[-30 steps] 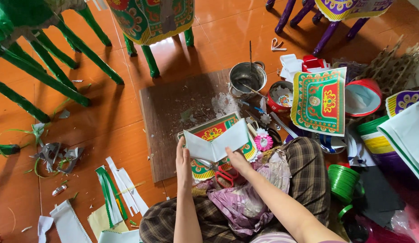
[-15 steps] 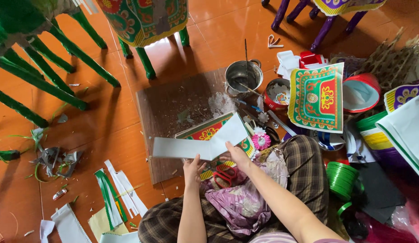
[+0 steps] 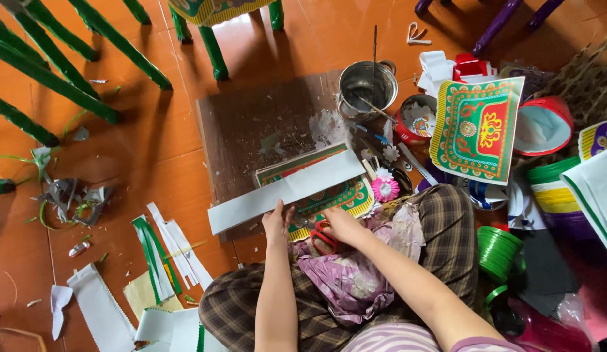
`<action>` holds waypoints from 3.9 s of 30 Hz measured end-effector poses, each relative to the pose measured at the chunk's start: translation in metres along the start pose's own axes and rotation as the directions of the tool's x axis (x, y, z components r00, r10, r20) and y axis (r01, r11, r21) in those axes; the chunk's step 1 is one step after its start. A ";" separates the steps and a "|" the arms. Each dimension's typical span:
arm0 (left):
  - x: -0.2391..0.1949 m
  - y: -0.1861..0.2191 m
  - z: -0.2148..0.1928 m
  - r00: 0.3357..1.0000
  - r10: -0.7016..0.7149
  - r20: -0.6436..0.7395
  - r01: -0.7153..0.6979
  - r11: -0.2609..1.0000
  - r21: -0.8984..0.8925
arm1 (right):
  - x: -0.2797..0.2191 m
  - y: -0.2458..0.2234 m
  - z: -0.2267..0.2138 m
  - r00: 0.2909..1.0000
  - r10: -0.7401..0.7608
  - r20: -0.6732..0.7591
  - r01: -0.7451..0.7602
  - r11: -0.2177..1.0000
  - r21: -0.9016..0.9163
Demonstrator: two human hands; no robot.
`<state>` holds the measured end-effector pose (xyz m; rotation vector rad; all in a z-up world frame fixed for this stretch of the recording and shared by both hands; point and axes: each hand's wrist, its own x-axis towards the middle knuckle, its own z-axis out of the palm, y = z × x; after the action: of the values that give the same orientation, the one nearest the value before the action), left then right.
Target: Folding and cutting paper to create decorative components for craft items
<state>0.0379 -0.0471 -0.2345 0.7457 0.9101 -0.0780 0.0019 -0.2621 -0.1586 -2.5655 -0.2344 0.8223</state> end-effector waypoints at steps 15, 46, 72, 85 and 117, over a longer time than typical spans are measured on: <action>-0.007 0.010 0.003 0.998 0.011 -0.066 -0.023 0.983 -0.182 | -0.037 -0.066 -0.023 0.993 -0.112 0.035 0.116 0.981 -0.153; 0.012 -0.026 -0.002 0.997 -0.050 -0.059 0.043 0.991 -0.124 | -0.014 -0.055 0.022 0.988 0.116 0.104 -0.136 0.323 0.937; -0.023 -0.011 0.007 0.999 0.035 0.012 -0.034 0.998 -0.052 | 0.041 -0.031 0.059 0.982 0.185 -0.025 -0.075 0.516 0.853; -0.059 0.018 0.025 0.986 0.161 -0.047 -0.163 0.985 -0.049 | 0.004 -0.058 0.033 0.954 0.135 -0.268 0.034 0.838 0.544; -0.159 0.106 0.021 0.583 0.001 0.812 -0.541 0.746 0.388 | -0.102 -0.080 -0.118 0.945 -0.078 -0.319 0.317 0.462 0.828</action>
<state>-0.0091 -0.0194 -0.0503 1.3234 -0.1441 -0.3924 -0.0134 -0.2611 0.0158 -1.5616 -0.0091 0.3548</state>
